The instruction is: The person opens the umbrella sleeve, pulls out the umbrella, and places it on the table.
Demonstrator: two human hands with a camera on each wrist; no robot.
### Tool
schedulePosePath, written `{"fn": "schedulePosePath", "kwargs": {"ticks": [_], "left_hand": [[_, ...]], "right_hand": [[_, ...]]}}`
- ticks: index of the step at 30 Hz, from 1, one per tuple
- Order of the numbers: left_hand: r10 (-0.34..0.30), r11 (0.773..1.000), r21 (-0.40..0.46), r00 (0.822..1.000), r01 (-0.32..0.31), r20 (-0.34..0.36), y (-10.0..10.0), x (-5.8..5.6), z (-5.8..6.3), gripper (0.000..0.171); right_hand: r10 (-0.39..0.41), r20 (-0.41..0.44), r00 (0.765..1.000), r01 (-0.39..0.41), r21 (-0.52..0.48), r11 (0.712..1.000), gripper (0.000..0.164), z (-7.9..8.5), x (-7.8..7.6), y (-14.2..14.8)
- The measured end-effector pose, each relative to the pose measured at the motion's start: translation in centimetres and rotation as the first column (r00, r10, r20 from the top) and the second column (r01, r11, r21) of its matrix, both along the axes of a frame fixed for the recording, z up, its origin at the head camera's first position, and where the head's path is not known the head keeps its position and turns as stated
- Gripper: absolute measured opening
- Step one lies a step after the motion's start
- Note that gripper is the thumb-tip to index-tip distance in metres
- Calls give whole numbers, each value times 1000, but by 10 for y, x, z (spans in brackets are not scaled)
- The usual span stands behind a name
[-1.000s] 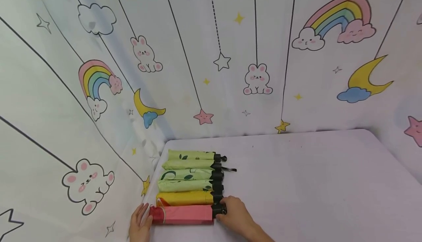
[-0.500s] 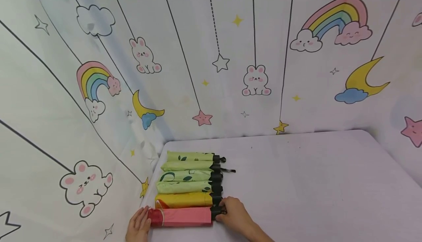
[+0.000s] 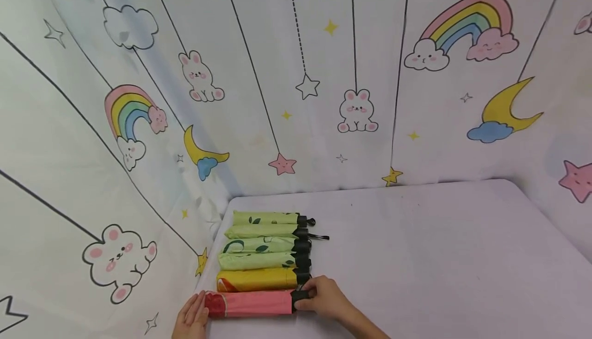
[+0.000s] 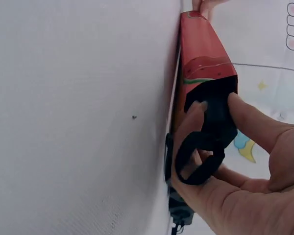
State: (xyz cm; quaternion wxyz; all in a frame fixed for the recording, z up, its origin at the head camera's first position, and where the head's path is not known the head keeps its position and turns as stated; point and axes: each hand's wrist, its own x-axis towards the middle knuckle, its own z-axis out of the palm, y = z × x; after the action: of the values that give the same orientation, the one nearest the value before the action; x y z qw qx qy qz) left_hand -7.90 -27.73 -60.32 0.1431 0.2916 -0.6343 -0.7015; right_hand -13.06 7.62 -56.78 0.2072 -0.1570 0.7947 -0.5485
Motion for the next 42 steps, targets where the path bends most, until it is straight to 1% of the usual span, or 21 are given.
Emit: {"fn": "schedulePosePath", "kwargs": {"ticks": [4,7,9,12,15,19,23,26,27,33,35,37,42], "left_hand": [[28,1000,4,1000,-28,12,1,-2,3,56],[25,1000,-10,998,-24,51,2,-3,6,56],[14,1000,-14,997,-12,73,2,-3,8,56],[11,1000,-22,995,-8,95,2,-4,7,56],[16,1000,-25,994,-14,110,1,-6,6,56],[13,1000,-1,992,-13,126,-2,-7,4,59],[-18,1000,10,989,16,148,-4,-7,4,63],[-29,1000,12,988,28,152,-4,-8,3,64],[-26,1000,11,988,24,153,-3,-8,3,63],[29,999,43,994,-34,106,1,-9,4,62],[37,998,45,995,-42,96,2,-9,5,62],[44,998,36,994,-48,102,2,-9,5,61],[39,998,38,994,-43,102,1,-8,4,63]], "right_hand": [[-11,115,993,23,-105,994,24,3,4,-3],[-22,197,980,58,-179,982,24,4,8,-5],[-36,239,970,86,-203,975,25,4,10,-6],[-53,289,956,124,-232,965,26,4,12,-8],[-59,310,949,142,-252,957,25,3,14,-9],[-62,326,943,155,-269,951,23,4,17,-10],[-72,345,936,176,-279,944,24,5,19,-10],[-87,354,931,192,-273,943,24,5,19,-9],[-92,356,930,196,-268,943,24,5,19,-8],[-108,377,920,215,-253,943,24,7,19,-5],[-112,380,918,220,-256,941,25,8,19,-4],[-111,378,919,221,-262,939,26,8,18,-4],[-102,385,917,219,-273,937,27,8,19,-1]]}}
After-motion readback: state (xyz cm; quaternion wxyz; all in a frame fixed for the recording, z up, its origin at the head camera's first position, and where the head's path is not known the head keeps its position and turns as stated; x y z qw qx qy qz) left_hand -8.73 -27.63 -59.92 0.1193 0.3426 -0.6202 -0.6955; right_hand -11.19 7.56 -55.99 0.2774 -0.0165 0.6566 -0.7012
